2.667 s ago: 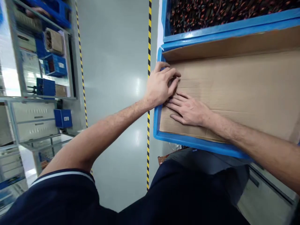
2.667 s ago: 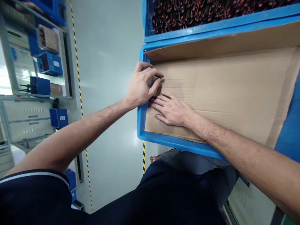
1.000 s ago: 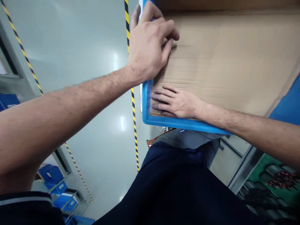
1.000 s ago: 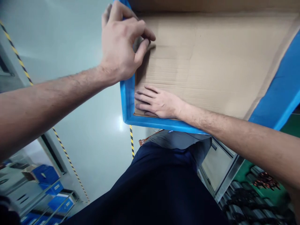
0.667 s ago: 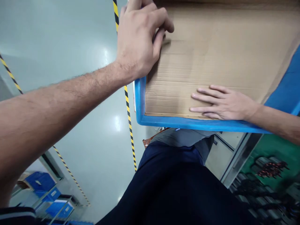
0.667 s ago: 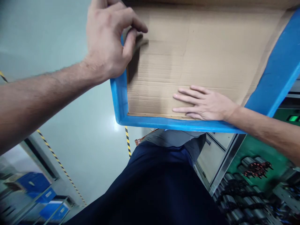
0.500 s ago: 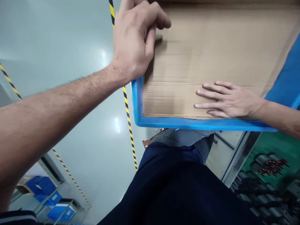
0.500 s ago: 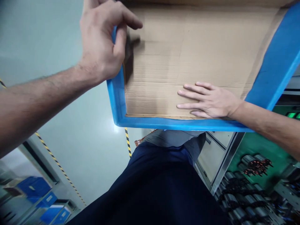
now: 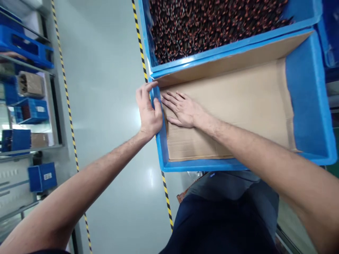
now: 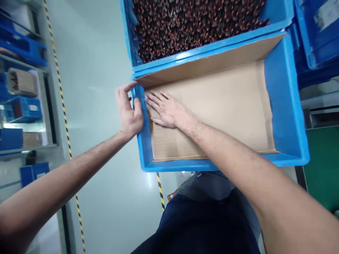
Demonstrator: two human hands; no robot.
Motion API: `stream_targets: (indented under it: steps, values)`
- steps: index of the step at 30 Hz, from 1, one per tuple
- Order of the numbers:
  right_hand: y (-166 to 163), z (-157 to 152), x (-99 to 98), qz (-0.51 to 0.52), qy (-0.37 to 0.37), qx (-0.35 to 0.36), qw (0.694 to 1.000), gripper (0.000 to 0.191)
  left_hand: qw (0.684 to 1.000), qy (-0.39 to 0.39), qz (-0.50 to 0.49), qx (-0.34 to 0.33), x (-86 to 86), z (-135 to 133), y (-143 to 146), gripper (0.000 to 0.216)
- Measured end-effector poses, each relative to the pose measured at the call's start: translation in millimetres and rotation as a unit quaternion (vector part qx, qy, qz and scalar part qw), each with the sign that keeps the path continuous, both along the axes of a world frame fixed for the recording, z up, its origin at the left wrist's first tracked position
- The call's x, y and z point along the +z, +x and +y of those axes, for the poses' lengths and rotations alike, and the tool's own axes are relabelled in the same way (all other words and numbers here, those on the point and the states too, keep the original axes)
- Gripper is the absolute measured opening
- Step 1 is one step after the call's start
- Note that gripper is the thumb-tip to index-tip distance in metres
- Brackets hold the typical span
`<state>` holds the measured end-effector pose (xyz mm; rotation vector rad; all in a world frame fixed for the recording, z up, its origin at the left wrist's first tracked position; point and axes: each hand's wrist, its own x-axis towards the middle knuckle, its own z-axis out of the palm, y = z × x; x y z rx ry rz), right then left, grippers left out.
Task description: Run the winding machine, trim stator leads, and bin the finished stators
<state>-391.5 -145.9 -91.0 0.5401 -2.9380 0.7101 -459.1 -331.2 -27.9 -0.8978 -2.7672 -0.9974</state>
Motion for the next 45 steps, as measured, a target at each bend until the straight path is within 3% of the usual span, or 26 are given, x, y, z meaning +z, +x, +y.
stream_targets:
  steps: [4, 6, 12, 15, 19, 22, 24, 27, 30, 36, 41, 45]
  values:
    - [-18, 4, 11.7, -0.037, 0.034, -0.024, 0.998, 0.077, 0.999, -0.026, 0.022, -0.039, 7.9, 6, 1, 0.025]
    - [-21, 2, 13.9, -0.041, 0.047, -0.017, 0.998, 0.074, 0.996, -0.061, 0.034, -0.060, 11.3, 10, 2, 0.023]
    - [-15, 13, -3.6, -0.002, 0.015, -0.053, 0.998, 0.069, 0.959, -0.249, 0.047, -0.125, 21.7, 24, 6, 0.063]
    - [8, 46, -7.7, 0.007, -0.002, -0.094, 0.996, 0.073, 0.940, -0.304, 0.061, -0.141, 26.9, 31, 7, 0.086]
    - [61, 111, 4.9, -0.037, 0.024, -0.191, 0.981, 0.073, 0.906, -0.369, 0.083, -0.191, 32.0, 41, 12, 0.093]
    - [103, 146, 21.8, -0.083, 0.061, -0.300, 0.948, 0.074, 0.900, -0.380, 0.078, -0.202, 25.3, 52, 21, 0.108]
    - [126, 153, 33.5, -0.114, 0.079, -0.362, 0.922, 0.070, 0.910, -0.373, 0.033, -0.179, 13.7, 62, 32, 0.119]
    - [148, 141, 49.8, -0.175, 0.093, -0.434, 0.879, 0.068, 0.927, -0.336, -0.030, -0.166, -6.2, 81, 57, 0.118]
    - [160, 118, 64.8, -0.248, 0.092, -0.491, 0.830, 0.074, 0.935, -0.285, -0.024, -0.212, -17.4, 104, 92, 0.108]
    - [184, 83, 92.7, -0.419, 0.080, -0.529, 0.734, 0.098, 0.919, -0.251, -0.027, -0.301, -14.6, 142, 146, 0.105]
    - [191, 67, 110.6, -0.495, 0.085, -0.519, 0.692, 0.119, 0.897, -0.251, -0.009, -0.364, -14.5, 158, 155, 0.089]
    - [195, 63, 125.5, -0.517, 0.093, -0.491, 0.695, 0.113, 0.883, -0.243, -0.009, -0.401, -17.1, 166, 160, 0.087]
